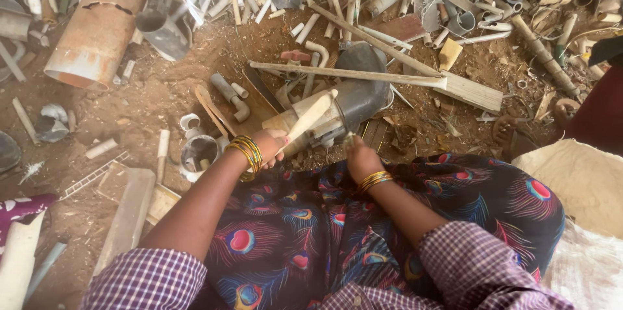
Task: The person uses a knife to cut and trim several pieces of PVC pipe and scrap material while sitting on the ground in a recycling center.
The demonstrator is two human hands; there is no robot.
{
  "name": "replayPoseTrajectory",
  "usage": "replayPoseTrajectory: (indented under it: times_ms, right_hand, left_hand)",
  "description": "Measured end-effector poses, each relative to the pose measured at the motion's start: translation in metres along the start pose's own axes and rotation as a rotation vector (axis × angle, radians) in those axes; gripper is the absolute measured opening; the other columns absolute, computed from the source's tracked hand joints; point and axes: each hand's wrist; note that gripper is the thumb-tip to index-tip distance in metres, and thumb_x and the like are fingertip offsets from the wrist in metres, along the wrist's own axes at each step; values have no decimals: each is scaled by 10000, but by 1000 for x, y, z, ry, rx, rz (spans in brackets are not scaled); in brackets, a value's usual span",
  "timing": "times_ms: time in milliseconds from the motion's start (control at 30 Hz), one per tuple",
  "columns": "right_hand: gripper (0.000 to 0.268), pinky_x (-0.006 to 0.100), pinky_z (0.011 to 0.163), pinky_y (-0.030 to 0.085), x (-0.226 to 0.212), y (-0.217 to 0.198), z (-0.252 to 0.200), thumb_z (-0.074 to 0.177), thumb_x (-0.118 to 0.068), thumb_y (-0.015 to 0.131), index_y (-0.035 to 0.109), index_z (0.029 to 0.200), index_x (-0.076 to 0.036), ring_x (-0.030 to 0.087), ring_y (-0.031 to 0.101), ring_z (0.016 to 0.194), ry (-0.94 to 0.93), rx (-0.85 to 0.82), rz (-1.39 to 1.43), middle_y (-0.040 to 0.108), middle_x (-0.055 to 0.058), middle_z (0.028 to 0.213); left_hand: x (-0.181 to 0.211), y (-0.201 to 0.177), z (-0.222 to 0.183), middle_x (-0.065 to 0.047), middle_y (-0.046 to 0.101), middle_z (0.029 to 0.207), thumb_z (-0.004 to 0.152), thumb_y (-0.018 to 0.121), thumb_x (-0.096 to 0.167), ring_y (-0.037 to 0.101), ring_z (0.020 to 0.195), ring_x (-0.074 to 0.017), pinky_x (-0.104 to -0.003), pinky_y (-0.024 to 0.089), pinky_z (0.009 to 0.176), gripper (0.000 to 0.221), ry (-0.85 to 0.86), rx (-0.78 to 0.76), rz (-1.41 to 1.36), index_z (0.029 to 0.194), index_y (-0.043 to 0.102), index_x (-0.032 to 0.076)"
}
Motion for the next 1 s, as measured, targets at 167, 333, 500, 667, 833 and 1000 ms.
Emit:
replayPoseTrajectory:
  times_ms: [167,333,500,667,833,1000]
  right_hand:
    - [292,430,501,578,18,11,12,1040,-186,440,499,1277,-26,308,720,618,-172,-153,-155,710,176,726]
    - [338,451,561,561,27,11,20,1051,-250,523,555,1311,-38,360,718,678,-115,80,-199,722,211,793]
    - [363,412,506,593,13,9,18,1039,-211,463,489,1355,-35,321,748,654,-65,-31,-138,733,206,797]
    - [239,438,528,590,20,18,16,1091,-203,437,532,1251,-52,333,729,668,-123,-191,-464,725,196,794]
    - [268,446,507,593,28,12,30,1000,-136,479,538,1246,-48,351,726,646,-84,37,-222,723,212,804]
    - [243,479,541,591,28,18,20,1063,-162,433,523,1247,-32,381,725,681,-93,-158,-261,725,233,809]
  left_hand:
    - [6,-3,1,-41,618,729,1041,455,302,538,519,-153,-328,444,457,273,36,8,86,1057,615,81]
    - [2,0,3,-55,633,726,1046,448,314,553,512,-174,-343,452,457,301,8,39,153,1038,616,63]
    - [-1,-2,15,-82,698,740,1042,437,309,612,524,-199,-357,507,512,318,38,37,223,1045,639,63]
    - [-18,-3,26,-119,732,752,1032,454,294,645,523,-229,-374,544,551,306,54,60,218,1058,633,47]
    - [-17,-2,35,-126,732,754,1038,450,285,663,522,-232,-382,534,545,310,31,53,162,1041,627,31]
    - [-25,0,42,-132,694,709,1034,477,294,633,515,-258,-407,527,524,295,59,104,211,1011,650,57]
Point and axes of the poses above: each hand's wrist, its own z-axis towards the middle knuckle, its own y-axis out of the palm, x = y × z
